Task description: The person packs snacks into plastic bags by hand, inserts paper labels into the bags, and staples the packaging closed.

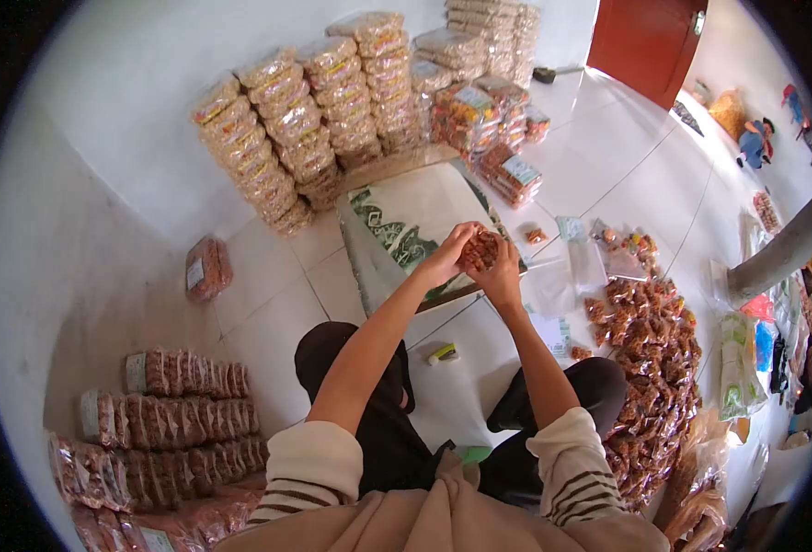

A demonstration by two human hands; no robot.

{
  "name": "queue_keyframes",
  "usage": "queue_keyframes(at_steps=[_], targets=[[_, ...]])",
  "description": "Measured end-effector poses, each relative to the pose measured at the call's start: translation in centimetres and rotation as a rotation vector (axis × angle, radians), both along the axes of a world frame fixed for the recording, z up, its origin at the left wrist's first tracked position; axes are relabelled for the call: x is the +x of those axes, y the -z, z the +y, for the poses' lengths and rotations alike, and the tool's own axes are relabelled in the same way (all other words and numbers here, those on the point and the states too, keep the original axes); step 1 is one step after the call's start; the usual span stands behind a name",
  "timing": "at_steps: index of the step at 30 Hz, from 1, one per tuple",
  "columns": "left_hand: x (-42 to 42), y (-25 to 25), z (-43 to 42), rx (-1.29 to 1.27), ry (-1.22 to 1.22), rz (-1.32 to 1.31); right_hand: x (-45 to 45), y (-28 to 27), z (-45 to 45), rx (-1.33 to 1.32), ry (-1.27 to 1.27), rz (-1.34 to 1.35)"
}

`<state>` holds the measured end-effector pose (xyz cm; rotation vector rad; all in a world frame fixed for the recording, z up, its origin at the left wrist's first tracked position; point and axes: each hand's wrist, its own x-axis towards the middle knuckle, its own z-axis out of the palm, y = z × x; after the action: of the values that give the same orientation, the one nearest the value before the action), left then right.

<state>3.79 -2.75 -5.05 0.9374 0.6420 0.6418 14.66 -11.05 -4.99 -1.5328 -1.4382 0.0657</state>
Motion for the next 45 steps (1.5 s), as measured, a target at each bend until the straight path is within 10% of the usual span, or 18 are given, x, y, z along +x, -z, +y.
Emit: queue_keyframes(at_steps=[3, 5, 11, 45], targets=[[-1.4, 3.7, 1.4, 0.221, -0.111, 0.231, 0.0, 2.5, 1.0, 0.011, 0.124, 0.159], [-3.6, 9.5, 2.7, 0.904, -0.353, 0.599, 0.6, 4.9, 1.4, -0.009, 0.150, 0.242], [-5.7, 11.7, 0.5, 1.241, -0.267, 0.996, 0.2, 9.8, 1.8, 0.024, 0.308, 0.559], [-3.1, 8.7, -1.3, 0.752, -0.764, 0.547, -6.0, 8.9, 0.1, -0.166, 0.190, 0.158]])
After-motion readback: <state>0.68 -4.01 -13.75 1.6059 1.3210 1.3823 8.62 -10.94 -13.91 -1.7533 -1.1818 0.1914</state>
